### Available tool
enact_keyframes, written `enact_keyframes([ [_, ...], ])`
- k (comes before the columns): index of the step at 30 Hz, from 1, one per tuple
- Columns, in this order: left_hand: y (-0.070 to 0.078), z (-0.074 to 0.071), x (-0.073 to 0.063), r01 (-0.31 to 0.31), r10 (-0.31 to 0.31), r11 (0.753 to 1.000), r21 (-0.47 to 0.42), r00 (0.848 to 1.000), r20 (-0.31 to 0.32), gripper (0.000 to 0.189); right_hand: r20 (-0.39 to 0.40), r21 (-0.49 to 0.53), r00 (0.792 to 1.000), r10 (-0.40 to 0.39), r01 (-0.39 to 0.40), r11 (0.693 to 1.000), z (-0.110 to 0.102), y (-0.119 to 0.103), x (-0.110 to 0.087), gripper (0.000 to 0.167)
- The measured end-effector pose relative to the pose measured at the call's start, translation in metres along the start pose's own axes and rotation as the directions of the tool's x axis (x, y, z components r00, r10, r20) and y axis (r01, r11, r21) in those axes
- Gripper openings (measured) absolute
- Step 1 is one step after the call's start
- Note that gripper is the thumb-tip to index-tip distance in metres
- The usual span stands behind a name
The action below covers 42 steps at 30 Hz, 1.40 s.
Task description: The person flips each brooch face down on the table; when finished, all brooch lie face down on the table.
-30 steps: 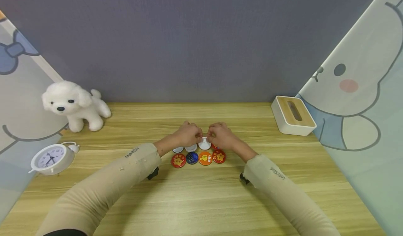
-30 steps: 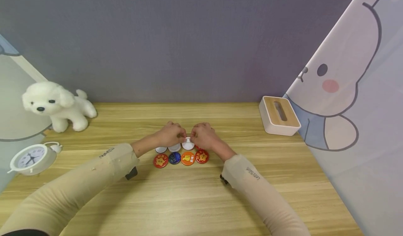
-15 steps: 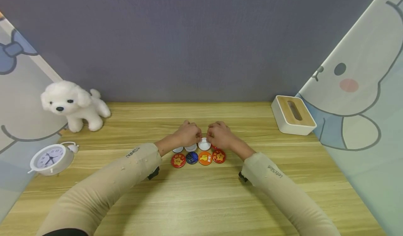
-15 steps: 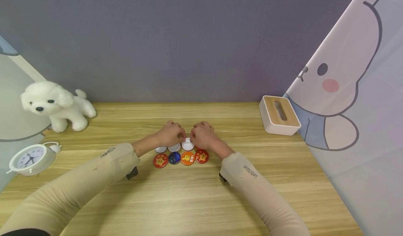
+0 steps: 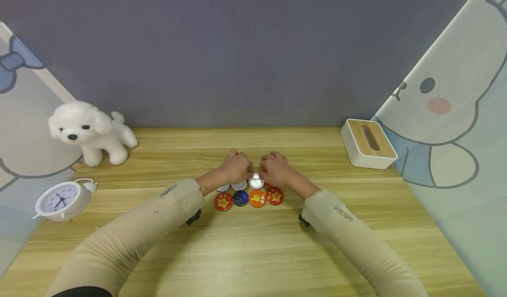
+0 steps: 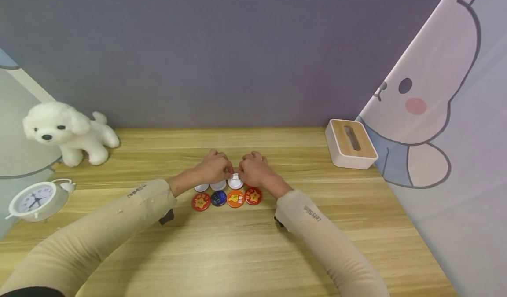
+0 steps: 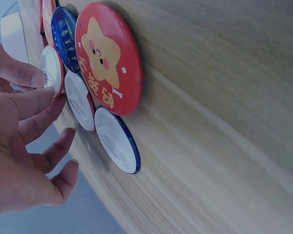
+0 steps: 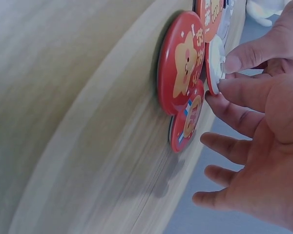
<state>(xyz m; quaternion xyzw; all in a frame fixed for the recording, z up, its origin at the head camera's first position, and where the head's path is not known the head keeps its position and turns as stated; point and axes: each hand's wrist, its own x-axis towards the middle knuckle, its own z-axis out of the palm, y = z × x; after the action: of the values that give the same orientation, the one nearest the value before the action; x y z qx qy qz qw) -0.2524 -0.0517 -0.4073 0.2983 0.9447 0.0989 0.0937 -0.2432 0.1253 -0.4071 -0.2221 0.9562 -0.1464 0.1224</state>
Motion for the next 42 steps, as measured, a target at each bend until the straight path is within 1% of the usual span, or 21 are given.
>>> enact_keyframes([
  [12,0.0,0.001,-0.001,0.025,-0.025,0.999,0.024,1.0,0.0,0.012,0.018,-0.025,1.0,-0.001,0.002,1.0,0.003,-0.001,0.004,0.017],
  [19,0.0,0.003,0.0,0.049,-0.049,0.999,0.006,0.999,0.013,0.012,0.029,-0.026,1.0,0.003,-0.003,1.0,0.004,-0.001,0.005,0.017],
  [26,0.0,0.004,0.001,0.051,-0.051,0.999,0.005,0.999,0.004,0.013,0.024,-0.03,1.0,0.001,0.0,1.0,0.004,-0.001,0.005,0.017],
  [31,0.0,0.004,0.0,0.057,-0.057,0.998,0.001,0.998,0.013,0.013,0.023,-0.024,1.0,-0.004,0.005,1.0,0.005,0.0,0.005,0.017],
  [33,0.001,0.004,0.0,0.06,-0.059,0.998,-0.006,0.998,0.02,0.013,0.015,-0.015,1.0,-0.013,0.014,1.0,0.004,0.001,0.005,0.015],
  [36,0.001,0.002,0.0,0.05,-0.05,0.999,-0.012,0.999,0.014,0.013,-0.035,0.005,0.999,-0.038,0.038,0.999,0.002,0.003,0.004,0.013],
  [39,0.0,-0.001,0.0,0.046,-0.045,0.999,-0.022,0.999,0.001,0.012,-0.075,0.061,0.997,-0.028,0.032,0.998,-0.003,0.006,0.002,0.021],
  [40,0.0,-0.001,0.0,0.046,-0.046,0.999,-0.025,0.999,-0.002,0.012,-0.078,0.086,0.997,-0.018,0.024,0.996,-0.005,0.007,0.001,0.025],
  [42,-0.001,-0.003,0.0,0.051,-0.051,0.998,-0.043,0.999,-0.006,0.012,-0.06,0.144,0.998,0.019,-0.01,0.989,-0.009,0.008,-0.001,0.031],
])
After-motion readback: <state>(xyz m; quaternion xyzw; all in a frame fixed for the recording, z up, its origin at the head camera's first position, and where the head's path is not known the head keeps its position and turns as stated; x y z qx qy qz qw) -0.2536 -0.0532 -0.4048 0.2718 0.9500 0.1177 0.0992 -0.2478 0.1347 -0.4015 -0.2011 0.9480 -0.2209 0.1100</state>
